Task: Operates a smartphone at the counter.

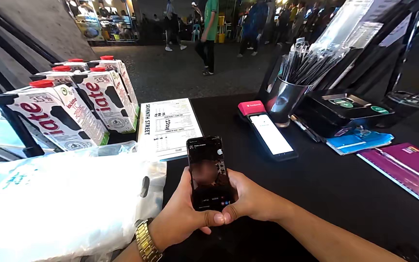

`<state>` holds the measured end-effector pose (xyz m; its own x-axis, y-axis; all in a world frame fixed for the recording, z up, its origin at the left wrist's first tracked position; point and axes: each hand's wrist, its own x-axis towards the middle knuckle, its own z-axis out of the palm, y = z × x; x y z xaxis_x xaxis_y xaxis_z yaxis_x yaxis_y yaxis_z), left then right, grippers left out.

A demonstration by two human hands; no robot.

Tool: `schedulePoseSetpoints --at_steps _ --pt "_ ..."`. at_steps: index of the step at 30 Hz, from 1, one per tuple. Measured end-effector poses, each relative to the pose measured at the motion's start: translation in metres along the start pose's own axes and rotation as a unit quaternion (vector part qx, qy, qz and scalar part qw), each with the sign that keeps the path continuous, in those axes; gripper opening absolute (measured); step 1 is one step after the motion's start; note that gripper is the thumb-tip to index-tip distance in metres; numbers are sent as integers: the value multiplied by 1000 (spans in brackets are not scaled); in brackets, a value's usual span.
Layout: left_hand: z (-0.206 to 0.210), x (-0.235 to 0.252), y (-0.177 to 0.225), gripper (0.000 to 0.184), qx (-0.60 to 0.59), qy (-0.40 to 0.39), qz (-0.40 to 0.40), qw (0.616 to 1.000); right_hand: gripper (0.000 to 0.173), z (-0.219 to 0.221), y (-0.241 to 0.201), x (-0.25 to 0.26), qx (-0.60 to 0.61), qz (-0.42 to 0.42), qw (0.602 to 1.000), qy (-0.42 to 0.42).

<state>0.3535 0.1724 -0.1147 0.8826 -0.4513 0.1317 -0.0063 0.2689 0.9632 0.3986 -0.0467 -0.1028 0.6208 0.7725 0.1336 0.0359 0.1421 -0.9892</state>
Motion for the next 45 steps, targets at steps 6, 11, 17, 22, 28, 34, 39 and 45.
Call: schedulePoseSetpoints --at_steps 6,11,17,22,28,34,39,45 --pt "0 0 2 103 15 9 -10 1000 78 0 0 0 -8 -1 1000 1" --pt "0 -1 2 104 13 8 -10 1000 77 1 -1 1 -6 2 1000 4" --pt "0 0 1 105 12 5 -7 1000 77 0 0 0 -1 2 1000 -2" --pt "1 0 2 105 -3 13 0 1000 99 5 -4 -1 -30 2 998 49" --pt "4 -2 3 102 14 43 13 999 120 5 -14 -7 -303 -55 925 221" --pt "6 -2 2 99 59 40 6 997 117 -2 -15 -9 -349 -73 910 213" --pt "7 -3 5 97 63 47 -2 997 99 -3 -14 -9 -350 -87 913 190" --pt "5 -2 5 95 37 45 1 998 67 1 -8 -9 -295 -123 932 168"
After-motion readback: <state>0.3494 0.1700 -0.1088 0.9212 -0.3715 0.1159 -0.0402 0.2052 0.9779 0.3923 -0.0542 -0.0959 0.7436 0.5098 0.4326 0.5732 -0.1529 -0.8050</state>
